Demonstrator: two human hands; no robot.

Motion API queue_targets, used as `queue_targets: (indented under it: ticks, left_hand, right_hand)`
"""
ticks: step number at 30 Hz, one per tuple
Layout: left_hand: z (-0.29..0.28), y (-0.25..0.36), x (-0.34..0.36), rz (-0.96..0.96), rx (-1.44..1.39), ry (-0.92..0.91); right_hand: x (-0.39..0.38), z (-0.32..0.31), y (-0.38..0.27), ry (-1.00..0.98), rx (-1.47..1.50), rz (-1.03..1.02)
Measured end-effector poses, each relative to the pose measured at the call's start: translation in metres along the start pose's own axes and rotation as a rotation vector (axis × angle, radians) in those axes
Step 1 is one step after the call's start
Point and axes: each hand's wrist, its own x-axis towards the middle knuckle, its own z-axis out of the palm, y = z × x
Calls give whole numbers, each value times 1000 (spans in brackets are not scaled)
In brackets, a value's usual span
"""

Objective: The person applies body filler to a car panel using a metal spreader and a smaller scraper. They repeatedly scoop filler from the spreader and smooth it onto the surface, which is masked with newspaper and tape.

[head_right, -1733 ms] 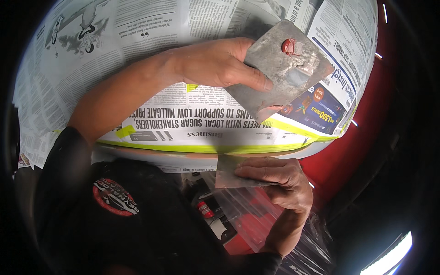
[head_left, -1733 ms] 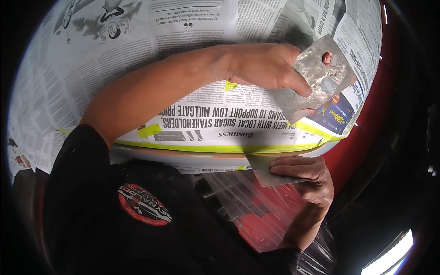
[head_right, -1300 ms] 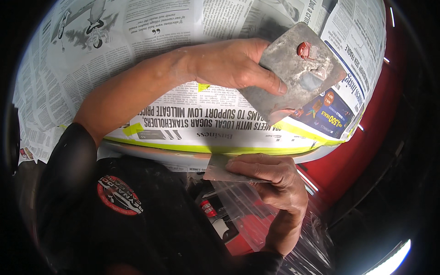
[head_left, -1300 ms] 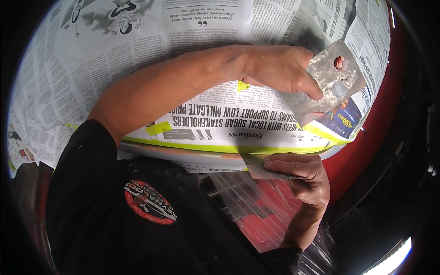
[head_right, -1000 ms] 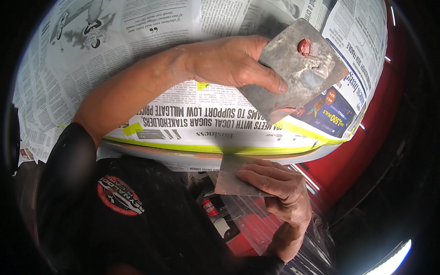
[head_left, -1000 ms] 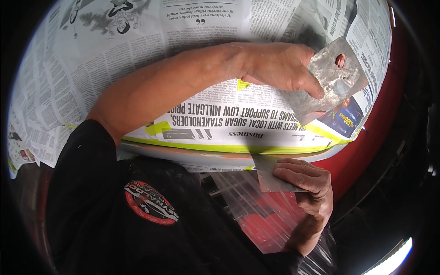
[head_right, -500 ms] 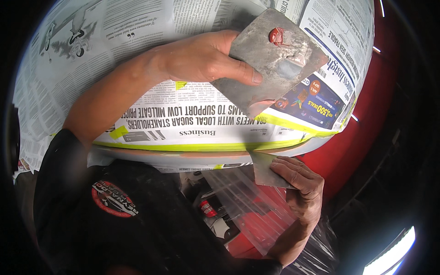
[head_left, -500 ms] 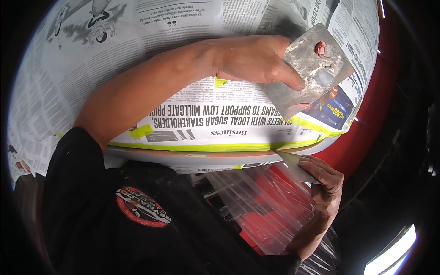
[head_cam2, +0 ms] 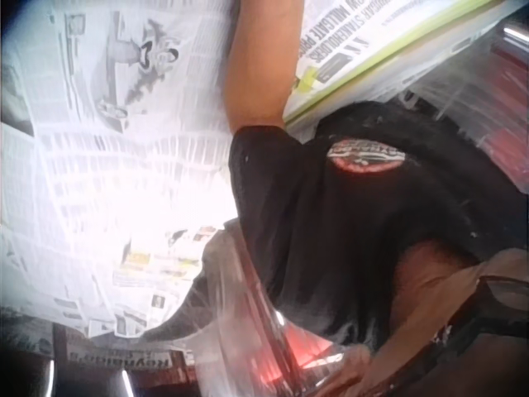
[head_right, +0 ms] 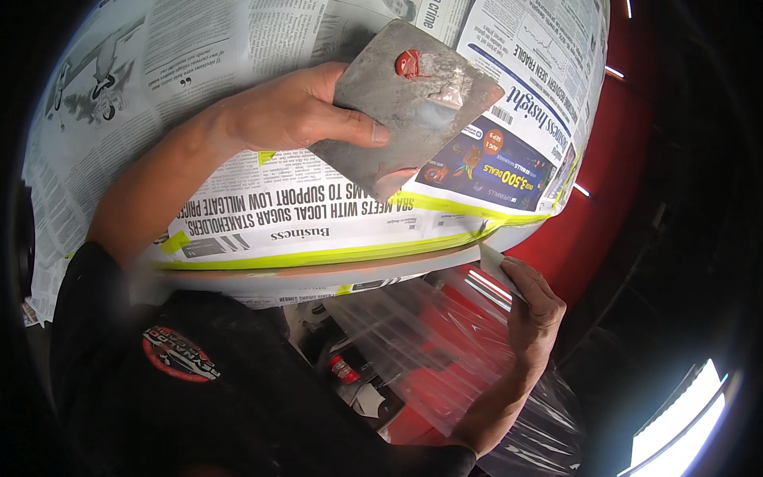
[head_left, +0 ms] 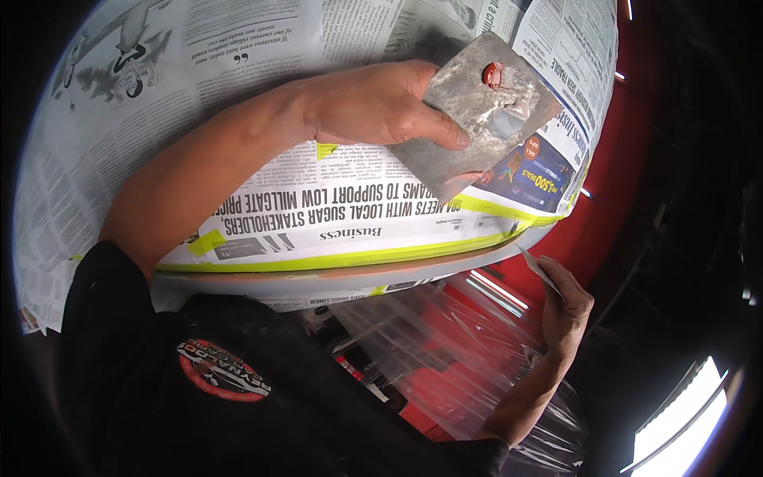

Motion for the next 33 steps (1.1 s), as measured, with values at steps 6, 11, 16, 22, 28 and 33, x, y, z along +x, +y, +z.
queue_targets:
  ticks: [6, 11, 16, 22, 28, 33]
  left_hand:
    - [-2, 1, 0, -33, 54, 21]
    - [-3, -2, -2, -21, 14, 8]
    - [-1, 2, -2, -49, 75, 17]
    - [-2, 1, -2, -17, 25, 11]
    - [-2, 0, -1, -8, 20, 0]
    - [-2, -1, 1, -29, 37, 1]
  right_hand:
    - [-19, -23, -18, 261, -177, 186]
    - [-10, 1, -27, -17, -494, -56]
    - [-21, 31, -25, -207, -539, -180]
    - [-14, 36, -10, -177, -587, -226]
    - [-1, 39, -22, -242, -532, -175]
    - [-9, 47, -25, -244, -544, -150]
